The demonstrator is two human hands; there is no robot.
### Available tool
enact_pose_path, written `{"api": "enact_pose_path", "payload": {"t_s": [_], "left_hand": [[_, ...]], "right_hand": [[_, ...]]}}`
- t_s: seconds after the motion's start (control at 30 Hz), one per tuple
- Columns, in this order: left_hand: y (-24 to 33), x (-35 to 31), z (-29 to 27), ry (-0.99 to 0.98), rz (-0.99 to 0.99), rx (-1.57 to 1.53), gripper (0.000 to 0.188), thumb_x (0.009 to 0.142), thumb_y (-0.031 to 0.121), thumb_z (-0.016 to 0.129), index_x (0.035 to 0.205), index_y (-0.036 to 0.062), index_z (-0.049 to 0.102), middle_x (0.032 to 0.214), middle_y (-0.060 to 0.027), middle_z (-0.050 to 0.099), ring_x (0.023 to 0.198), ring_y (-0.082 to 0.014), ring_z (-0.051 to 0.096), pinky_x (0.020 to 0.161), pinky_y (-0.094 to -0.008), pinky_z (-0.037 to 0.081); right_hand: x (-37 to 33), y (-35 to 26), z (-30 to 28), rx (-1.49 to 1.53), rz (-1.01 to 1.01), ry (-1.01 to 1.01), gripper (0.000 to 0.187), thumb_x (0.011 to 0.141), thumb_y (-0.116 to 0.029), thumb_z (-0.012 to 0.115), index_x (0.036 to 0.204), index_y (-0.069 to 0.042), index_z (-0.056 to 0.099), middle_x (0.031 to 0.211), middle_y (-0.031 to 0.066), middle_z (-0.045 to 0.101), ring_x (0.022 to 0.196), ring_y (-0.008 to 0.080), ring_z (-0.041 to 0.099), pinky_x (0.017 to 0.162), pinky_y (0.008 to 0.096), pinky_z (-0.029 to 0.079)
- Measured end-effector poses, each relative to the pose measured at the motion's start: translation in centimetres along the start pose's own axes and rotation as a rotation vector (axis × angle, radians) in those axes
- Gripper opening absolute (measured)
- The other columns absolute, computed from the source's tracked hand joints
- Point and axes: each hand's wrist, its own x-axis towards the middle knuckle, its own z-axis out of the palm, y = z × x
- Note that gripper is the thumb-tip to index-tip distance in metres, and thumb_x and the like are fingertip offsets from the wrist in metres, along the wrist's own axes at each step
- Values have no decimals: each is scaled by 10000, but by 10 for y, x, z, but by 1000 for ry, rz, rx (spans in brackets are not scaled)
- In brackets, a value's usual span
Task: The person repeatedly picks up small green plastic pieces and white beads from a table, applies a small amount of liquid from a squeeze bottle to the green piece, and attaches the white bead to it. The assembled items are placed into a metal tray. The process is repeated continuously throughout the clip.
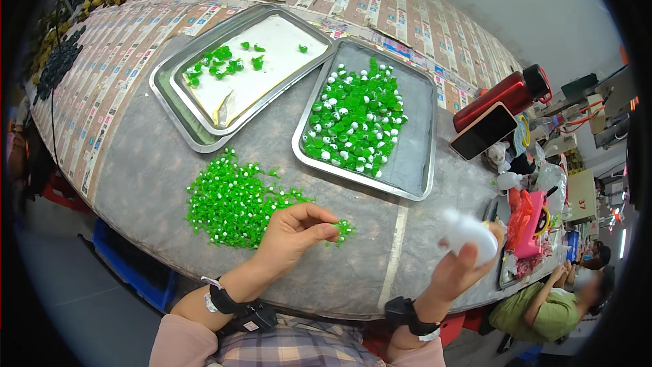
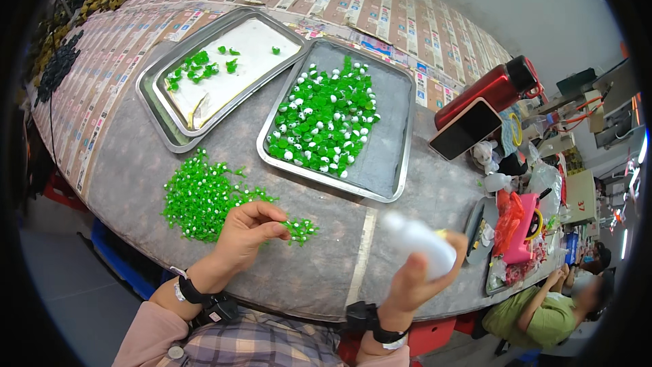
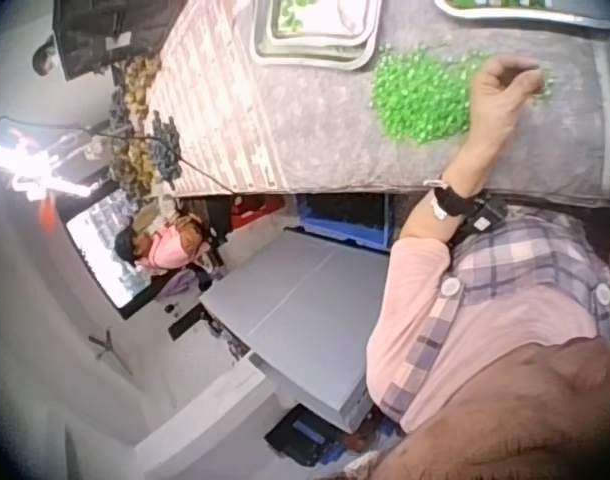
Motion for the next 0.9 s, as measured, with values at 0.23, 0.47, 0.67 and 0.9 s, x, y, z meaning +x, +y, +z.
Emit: {"api": "enact_pose_path", "payload": {"t_s": [0.23,0.47,0.67,0.9], "left_hand": [[3,-1,2,35,-19,-46,92,734,31,578,817,8,548,711,-70,580,641,-140,568,612,-261,483],[2,-1,4,24,-26,-48,95,738,40,578,822,10,544,713,-68,580,638,-135,567,607,-259,484],[1,0,-1,43,-37,-48,88,740,43,577,815,16,539,717,-63,576,638,-131,564,606,-253,482],[2,2,1,27,-38,-45,89,742,43,575,817,12,539,718,-62,575,637,-127,562,609,-248,479]], "right_hand": [[19,58,-55,-114,391,-255,352,738,-9,532,1062,36,402,1012,142,523,900,151,503,796,251,381],[6,77,-73,-384,161,-167,387,707,-14,576,1059,5,417,1027,128,521,891,173,508,757,258,395],[37,8,1,-504,-101,-402,209,680,-16,589,883,-6,542,855,90,567,773,160,531,647,247,408],[45,77,87,-697,-333,-773,131,667,-59,576,793,-31,550,754,115,555,734,266,531,627,340,423]]}}
